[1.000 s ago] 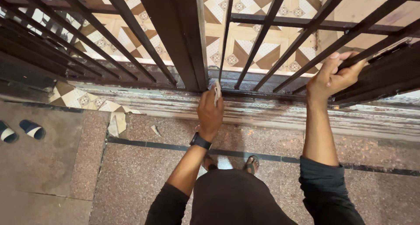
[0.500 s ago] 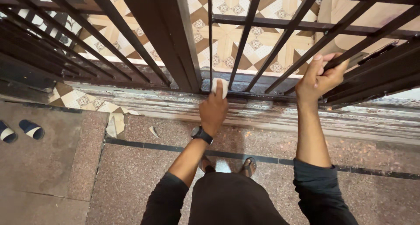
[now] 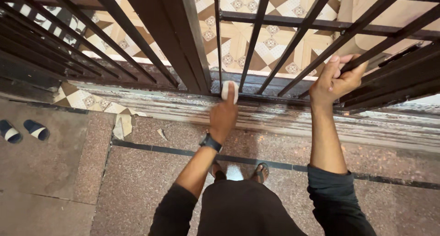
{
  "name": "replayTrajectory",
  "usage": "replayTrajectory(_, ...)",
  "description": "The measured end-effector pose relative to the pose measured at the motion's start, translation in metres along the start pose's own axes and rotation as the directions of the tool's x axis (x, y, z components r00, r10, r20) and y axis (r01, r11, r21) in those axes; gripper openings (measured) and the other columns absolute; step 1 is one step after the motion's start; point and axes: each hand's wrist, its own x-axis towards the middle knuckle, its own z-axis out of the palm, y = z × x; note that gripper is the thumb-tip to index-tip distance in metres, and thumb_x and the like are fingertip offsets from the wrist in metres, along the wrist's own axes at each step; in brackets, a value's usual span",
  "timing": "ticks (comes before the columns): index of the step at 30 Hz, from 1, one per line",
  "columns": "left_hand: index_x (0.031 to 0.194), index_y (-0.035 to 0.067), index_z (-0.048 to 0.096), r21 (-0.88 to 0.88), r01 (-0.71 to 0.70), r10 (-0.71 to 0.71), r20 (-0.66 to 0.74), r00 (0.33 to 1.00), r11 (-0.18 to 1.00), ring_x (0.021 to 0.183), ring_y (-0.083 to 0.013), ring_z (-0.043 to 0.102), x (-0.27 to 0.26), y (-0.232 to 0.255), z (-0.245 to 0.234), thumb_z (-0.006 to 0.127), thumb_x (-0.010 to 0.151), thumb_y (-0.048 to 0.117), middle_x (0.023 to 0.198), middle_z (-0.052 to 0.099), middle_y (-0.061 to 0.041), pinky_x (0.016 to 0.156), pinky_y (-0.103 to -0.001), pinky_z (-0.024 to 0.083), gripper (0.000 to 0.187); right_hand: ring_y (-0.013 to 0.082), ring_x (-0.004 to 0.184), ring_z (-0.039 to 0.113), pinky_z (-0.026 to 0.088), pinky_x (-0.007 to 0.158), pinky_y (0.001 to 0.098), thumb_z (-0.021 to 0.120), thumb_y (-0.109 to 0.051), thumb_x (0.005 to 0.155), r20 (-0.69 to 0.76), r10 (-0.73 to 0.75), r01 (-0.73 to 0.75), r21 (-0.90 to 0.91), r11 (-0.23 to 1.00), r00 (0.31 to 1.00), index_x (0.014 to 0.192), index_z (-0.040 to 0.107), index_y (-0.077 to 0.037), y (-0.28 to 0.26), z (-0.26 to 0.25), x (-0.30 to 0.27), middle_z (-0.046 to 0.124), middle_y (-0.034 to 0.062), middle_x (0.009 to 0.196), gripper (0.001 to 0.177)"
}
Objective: The person wipes the horizontal and vertical bars of a metal gate using a white cloth. They systematically clean the lower section of the gate, moving from right to left and then back again, ensuring the bars are free of dust.
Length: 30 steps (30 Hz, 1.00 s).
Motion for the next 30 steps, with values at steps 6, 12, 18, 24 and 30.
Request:
replayTrajectory(6, 0.158, 0.01, 0.031, -0.045, -0.05, 0.049, -0.011, 0.999, 0.998, 0.048, -0.036, 0.062, 0.009, -0.006, 0.0, 0.059, 0.091, 0.015, 0.059, 0.063, -0.015, 0.045, -0.05, 0.049, 0.072, 0.0059, 0.064, 0.041, 0.03, 0.057, 0.022, 0.061, -0.004, 0.111, -0.011, -0.035, 0.035, -0.037, 0.999, 0.999, 0.106, 0.049, -0.002, 0.0, 0.0, 0.0, 0.046, -0.0006, 0.082, 0.014)
replayTrajectory(12, 0.155, 0.006, 0.034, -0.083, -0.029, 0.029, 0.005, 1.0, 0.996, 0.051, -0.0358, 0.062, 0.018, -0.003, 0.003, 0.059, 0.092, 0.014, 0.063, 0.065, -0.016, 0.049, -0.049, 0.049, 0.068, 0.0055, 0.062, 0.041, 0.029, 0.056, 0.0218, 0.06, -0.006, 0.112, 0.015, -0.028, 0.028, -0.016, 0.999, 0.999, 0.105, 0.048, -0.002, -0.005, 0.0, 0.0, 0.046, -0.002, 0.08, 0.015)
replayTrajectory(18, 0.154, 0.003, 0.034, -0.347, -0.064, 0.057, -0.033, 0.998, 0.936, 0.051, -0.0312, 0.062, -0.037, 0.041, -0.006, 0.057, 0.099, 0.014, 0.074, 0.066, -0.014, 0.047, -0.043, 0.047, 0.061, 0.0062, 0.066, 0.04, 0.028, 0.056, 0.022, 0.062, -0.005, 0.11, 0.004, -0.014, 0.014, -0.032, 0.999, 1.0, 0.103, 0.048, -0.002, -0.005, 0.0, 0.0, 0.045, -0.0019, 0.081, 0.016)
replayTrajectory(24, 0.158, -0.003, 0.019, -0.181, -0.127, 0.14, 0.059, 0.988, 0.975, 0.053, -0.0364, 0.063, -0.005, 0.054, 0.001, 0.06, 0.095, 0.013, 0.065, 0.066, -0.017, 0.047, -0.05, 0.048, 0.077, 0.0048, 0.062, 0.039, 0.027, 0.056, 0.0219, 0.061, -0.003, 0.11, 0.019, -0.01, 0.01, 0.019, 1.0, 1.0, 0.103, 0.048, -0.001, -0.006, 0.0, 0.0, 0.046, -0.0016, 0.083, 0.015)
replayTrajectory(30, 0.157, 0.0, 0.019, -0.073, -0.125, 0.137, 0.194, 0.971, 0.99, 0.058, -0.0431, 0.066, 0.034, 0.045, 0.023, 0.059, 0.085, 0.01, 0.069, 0.068, -0.022, 0.054, -0.057, 0.05, 0.083, 0.005, 0.065, 0.041, 0.029, 0.059, 0.0234, 0.06, -0.001, 0.107, 0.004, 0.005, -0.005, 0.008, 1.0, 1.0, 0.102, 0.048, -0.001, -0.009, 0.002, 0.003, 0.048, -0.002, 0.079, 0.013)
